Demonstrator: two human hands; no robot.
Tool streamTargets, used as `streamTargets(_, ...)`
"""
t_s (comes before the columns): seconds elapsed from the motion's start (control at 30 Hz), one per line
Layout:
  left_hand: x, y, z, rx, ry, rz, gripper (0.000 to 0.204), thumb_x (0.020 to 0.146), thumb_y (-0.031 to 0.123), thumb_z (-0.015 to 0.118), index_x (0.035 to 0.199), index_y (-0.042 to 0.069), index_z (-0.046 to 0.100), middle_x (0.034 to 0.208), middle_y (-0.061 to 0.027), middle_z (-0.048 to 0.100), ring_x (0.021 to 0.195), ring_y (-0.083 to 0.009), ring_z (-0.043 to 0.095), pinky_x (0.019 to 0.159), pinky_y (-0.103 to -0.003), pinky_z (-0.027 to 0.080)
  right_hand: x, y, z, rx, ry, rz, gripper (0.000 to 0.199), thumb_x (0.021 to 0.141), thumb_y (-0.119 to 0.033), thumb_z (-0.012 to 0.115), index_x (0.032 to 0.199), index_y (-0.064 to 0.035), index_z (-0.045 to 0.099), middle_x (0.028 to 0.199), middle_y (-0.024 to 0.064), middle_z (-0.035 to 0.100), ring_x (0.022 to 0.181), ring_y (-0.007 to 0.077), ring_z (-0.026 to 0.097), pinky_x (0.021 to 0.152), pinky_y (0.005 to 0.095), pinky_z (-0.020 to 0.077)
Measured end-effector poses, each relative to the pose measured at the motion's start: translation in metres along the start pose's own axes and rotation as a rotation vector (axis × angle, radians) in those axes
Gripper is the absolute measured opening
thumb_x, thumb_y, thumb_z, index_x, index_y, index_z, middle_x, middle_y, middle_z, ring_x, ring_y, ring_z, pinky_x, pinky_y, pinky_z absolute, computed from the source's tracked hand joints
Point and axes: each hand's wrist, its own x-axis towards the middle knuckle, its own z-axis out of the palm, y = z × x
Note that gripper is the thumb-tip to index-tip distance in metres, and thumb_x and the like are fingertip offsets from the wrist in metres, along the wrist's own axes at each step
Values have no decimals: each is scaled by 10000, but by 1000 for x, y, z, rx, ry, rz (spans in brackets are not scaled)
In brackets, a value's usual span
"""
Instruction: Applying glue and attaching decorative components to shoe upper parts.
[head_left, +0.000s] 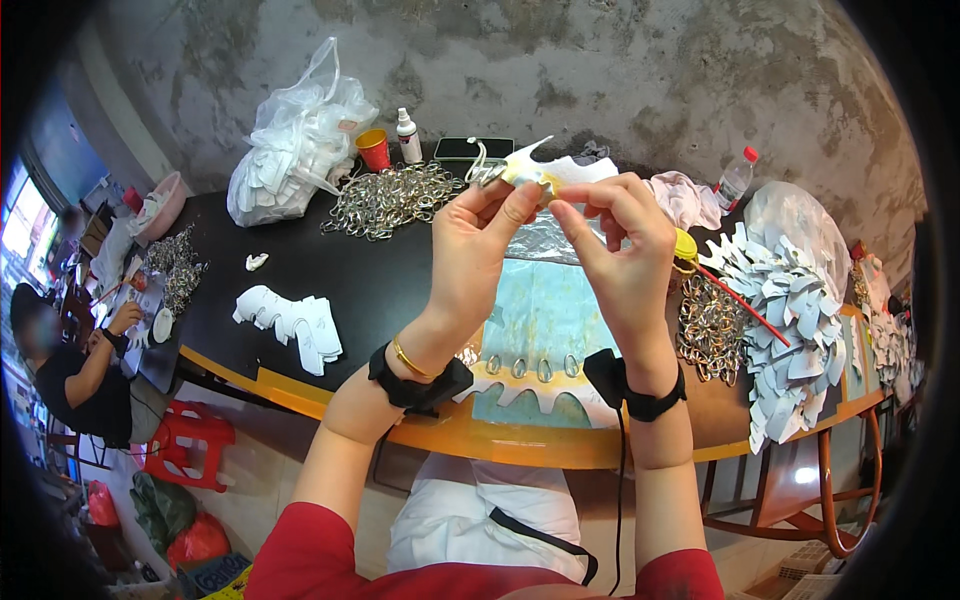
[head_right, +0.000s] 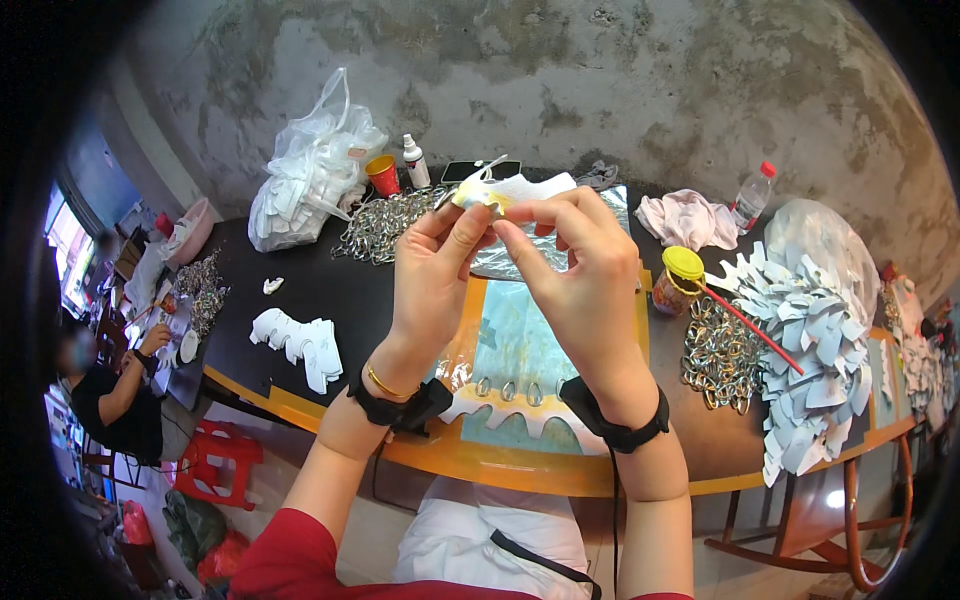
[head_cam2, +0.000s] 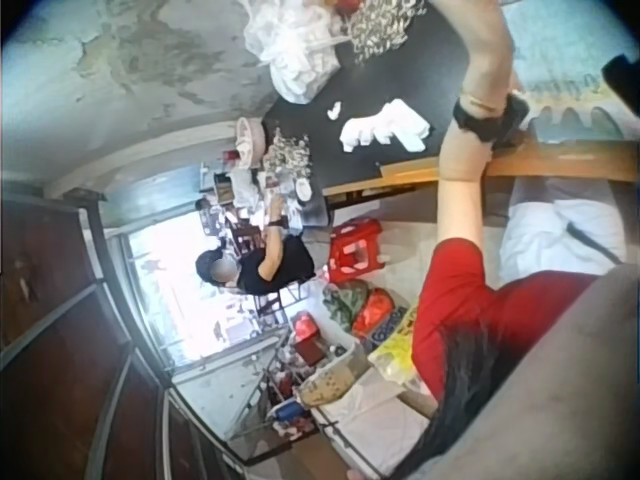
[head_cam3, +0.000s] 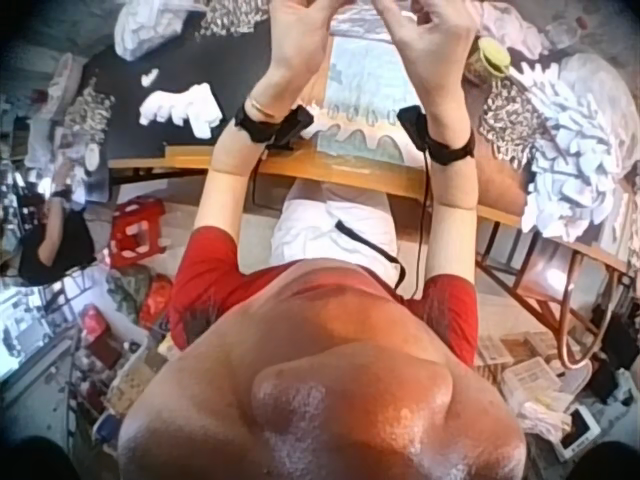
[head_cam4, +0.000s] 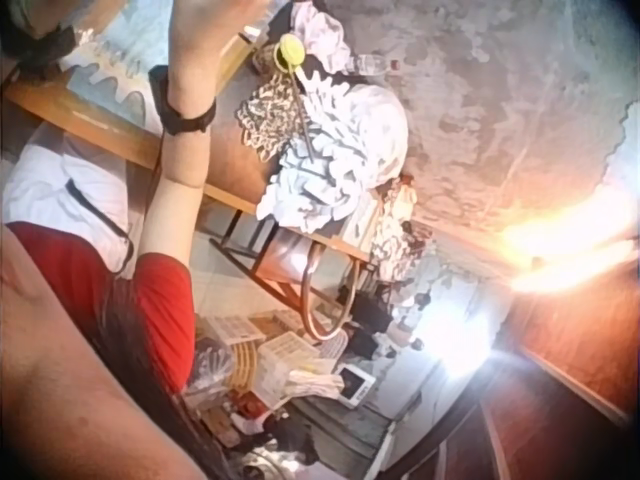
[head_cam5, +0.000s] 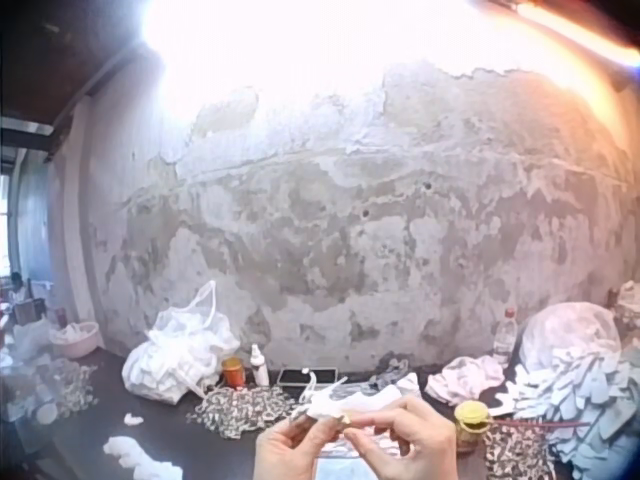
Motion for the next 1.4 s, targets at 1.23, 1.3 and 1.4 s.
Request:
streamTargets(1.23,5,-10,-6,6,-189,-102,210,852,108,615,1036,9,608,924,-14,632,821,-58,558,753,-211,452,1,13,-2,541,-77,367,306,748,9,627,961,-73,424,814,52,577,730,93,548,642,207,434)
streamTargets(1.3,5,-3,-7,-238,-240,-248,194,868,132,594,1026,19,611,946,-22,630,825,-77,571,761,-217,460,6,20,-5,1056,-204,603,319,764,2,614,995,-83,410,833,54,577,775,71,523,684,197,411)
streamTargets(1.4,3,-1,-6,-381,-273,-377,155,881,136,574,990,34,617,936,-20,624,834,-89,575,753,-214,464,2,24,-1,1178,-211,717,274,786,-37,617,994,-66,441,842,55,590,801,65,526,725,210,414)
